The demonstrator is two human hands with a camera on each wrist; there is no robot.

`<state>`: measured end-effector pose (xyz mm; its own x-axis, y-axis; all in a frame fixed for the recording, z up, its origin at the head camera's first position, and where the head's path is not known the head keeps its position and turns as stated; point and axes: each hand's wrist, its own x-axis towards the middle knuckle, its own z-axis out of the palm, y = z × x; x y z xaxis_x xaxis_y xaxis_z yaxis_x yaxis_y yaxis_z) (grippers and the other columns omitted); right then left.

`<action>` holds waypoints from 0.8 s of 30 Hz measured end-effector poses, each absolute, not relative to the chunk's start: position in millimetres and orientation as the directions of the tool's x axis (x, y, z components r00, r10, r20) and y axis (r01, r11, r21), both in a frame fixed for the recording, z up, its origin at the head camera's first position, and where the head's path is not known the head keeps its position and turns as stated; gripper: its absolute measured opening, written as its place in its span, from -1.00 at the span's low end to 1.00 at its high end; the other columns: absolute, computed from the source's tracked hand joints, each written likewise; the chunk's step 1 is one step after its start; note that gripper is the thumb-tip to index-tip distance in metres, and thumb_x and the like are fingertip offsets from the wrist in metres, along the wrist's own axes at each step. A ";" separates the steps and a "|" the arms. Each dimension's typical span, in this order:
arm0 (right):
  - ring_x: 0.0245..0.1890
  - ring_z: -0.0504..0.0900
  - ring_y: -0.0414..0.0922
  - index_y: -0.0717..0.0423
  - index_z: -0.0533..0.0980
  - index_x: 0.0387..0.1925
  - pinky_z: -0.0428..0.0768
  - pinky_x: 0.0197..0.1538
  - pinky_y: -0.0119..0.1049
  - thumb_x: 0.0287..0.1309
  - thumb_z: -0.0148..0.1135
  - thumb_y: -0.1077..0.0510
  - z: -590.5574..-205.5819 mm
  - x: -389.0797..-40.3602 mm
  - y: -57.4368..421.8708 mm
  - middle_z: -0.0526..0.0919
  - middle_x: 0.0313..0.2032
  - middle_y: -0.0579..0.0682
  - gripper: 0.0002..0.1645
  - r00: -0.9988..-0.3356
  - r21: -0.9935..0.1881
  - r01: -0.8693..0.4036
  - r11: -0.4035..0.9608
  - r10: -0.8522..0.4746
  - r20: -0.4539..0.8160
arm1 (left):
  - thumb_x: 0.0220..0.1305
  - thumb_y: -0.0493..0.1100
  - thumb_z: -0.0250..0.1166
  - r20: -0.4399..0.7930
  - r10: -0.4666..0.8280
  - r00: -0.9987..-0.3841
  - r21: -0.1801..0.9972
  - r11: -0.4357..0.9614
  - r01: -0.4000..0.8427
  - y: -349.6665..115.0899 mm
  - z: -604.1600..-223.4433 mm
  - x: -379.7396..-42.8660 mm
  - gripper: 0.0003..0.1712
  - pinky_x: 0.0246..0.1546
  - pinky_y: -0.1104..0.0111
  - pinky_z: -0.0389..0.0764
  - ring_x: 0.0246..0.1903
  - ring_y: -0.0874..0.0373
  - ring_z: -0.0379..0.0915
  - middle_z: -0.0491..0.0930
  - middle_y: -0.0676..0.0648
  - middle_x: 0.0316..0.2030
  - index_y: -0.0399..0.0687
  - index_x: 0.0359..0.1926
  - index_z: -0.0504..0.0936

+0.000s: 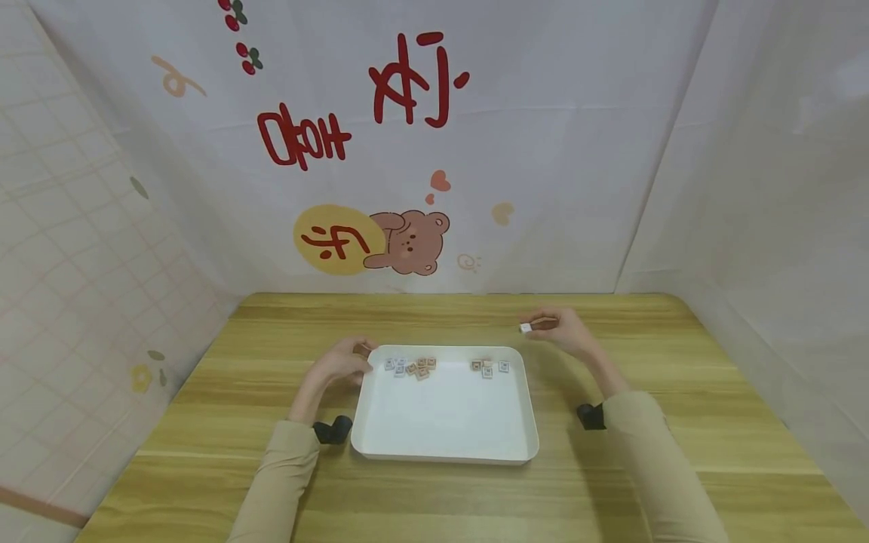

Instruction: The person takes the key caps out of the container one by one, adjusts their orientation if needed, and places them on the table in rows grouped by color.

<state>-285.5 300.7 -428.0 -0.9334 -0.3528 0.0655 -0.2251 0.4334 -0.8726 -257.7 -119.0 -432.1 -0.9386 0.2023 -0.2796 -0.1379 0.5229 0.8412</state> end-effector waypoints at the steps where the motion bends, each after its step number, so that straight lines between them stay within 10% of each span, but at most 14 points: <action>1: -0.17 0.65 -0.29 0.31 0.51 -0.06 0.61 -0.08 -0.35 0.04 0.29 0.13 -431.0 -284.6 304.6 0.55 -0.02 0.32 -0.56 -0.939 -0.868 -0.219 0.446 -0.337 0.064 | -0.02 -0.51 0.13 -0.279 0.202 -0.939 0.841 0.524 -0.137 -119.0 -432.1 -257.5 -0.48 -0.54 0.31 0.61 -0.58 0.15 0.42 0.46 -0.33 -0.08 -0.35 0.07 0.41; 24: -0.33 0.48 -0.29 0.15 0.60 -0.19 0.49 -0.30 -0.49 -0.05 0.37 0.08 -467.8 -269.6 349.5 0.64 -0.28 0.07 -0.65 -0.973 -0.693 -0.154 0.704 -0.232 -0.019 | -0.01 -0.51 0.15 -0.267 0.205 -0.942 0.867 0.478 -0.141 -120.4 -428.9 -252.9 -0.48 -0.55 0.34 0.59 -0.42 0.01 0.50 0.46 -0.36 -0.08 -0.35 0.07 0.42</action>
<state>-269.6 349.5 -467.8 -0.9725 -0.2320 -0.0195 -0.1542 0.7045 -0.6928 -252.9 -120.4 -428.9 -0.9417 0.2051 -0.2669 -0.1415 0.4783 0.8667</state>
